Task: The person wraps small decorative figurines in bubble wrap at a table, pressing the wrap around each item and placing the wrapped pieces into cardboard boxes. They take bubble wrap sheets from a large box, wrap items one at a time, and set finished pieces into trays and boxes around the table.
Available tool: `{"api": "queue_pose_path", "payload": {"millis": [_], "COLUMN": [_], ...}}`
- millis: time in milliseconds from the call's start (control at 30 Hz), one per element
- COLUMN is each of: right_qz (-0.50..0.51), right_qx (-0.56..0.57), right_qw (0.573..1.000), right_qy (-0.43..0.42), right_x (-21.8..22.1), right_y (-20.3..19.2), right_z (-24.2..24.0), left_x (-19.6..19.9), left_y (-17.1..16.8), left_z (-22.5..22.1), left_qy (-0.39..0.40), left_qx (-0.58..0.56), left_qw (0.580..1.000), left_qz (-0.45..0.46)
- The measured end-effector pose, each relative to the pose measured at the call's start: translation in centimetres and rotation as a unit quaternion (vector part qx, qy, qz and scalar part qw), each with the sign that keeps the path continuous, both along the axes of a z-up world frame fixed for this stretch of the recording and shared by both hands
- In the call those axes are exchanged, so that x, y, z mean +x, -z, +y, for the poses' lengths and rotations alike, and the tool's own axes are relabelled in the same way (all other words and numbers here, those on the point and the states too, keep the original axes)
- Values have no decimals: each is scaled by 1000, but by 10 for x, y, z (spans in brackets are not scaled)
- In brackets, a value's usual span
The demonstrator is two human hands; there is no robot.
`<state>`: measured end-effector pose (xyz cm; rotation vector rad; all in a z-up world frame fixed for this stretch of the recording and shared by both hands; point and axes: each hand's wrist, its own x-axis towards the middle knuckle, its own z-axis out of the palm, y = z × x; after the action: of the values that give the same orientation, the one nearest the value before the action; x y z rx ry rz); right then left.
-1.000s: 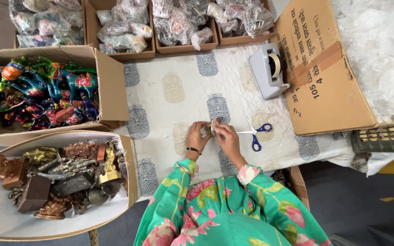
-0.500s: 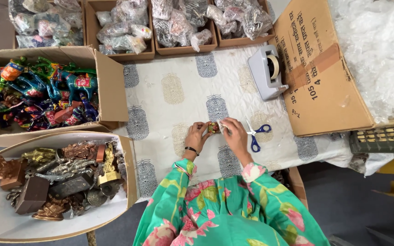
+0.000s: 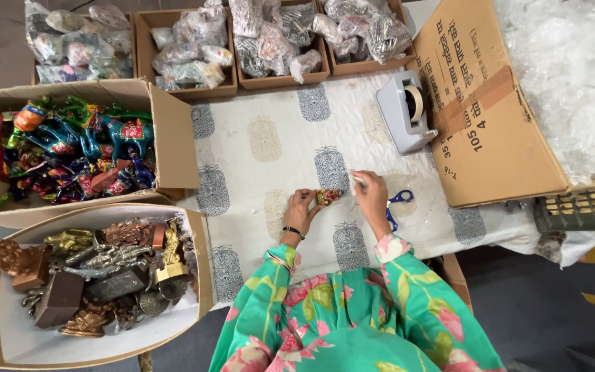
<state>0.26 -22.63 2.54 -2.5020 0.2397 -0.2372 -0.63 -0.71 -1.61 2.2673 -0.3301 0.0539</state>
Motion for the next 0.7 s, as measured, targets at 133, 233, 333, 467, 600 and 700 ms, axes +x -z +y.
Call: {"api": "queue_pose_path", "payload": {"millis": [133,233,333,467,600,700], "right_qz": [-98,-89,-42,-2,-66,-97], "right_qx": [7,-5,-10,82,77,-23], "right_qw": [989,989,996,997,994,989], "right_qy": [-113,-121,-74,13,-40,-108], "right_x": [-24,-19,-7,-8,-38,-36], "right_y": [5,10,15,-17,-12,6], "right_z": [13,8,7,23,28,15], "left_x": [-1,0,-2,0,2,4], "left_y": [-2,-2,3,7,6,2], "left_z": [-4,-5,-1,-4,-6,-6], "left_qy": [-2,-7,-8,-11,-21,-25], "left_qx": [8,11,10,2,7,14], "left_qw": [1000,1000,999,1000,999,998], "left_qz": [21,27,36,25,42,51]}}
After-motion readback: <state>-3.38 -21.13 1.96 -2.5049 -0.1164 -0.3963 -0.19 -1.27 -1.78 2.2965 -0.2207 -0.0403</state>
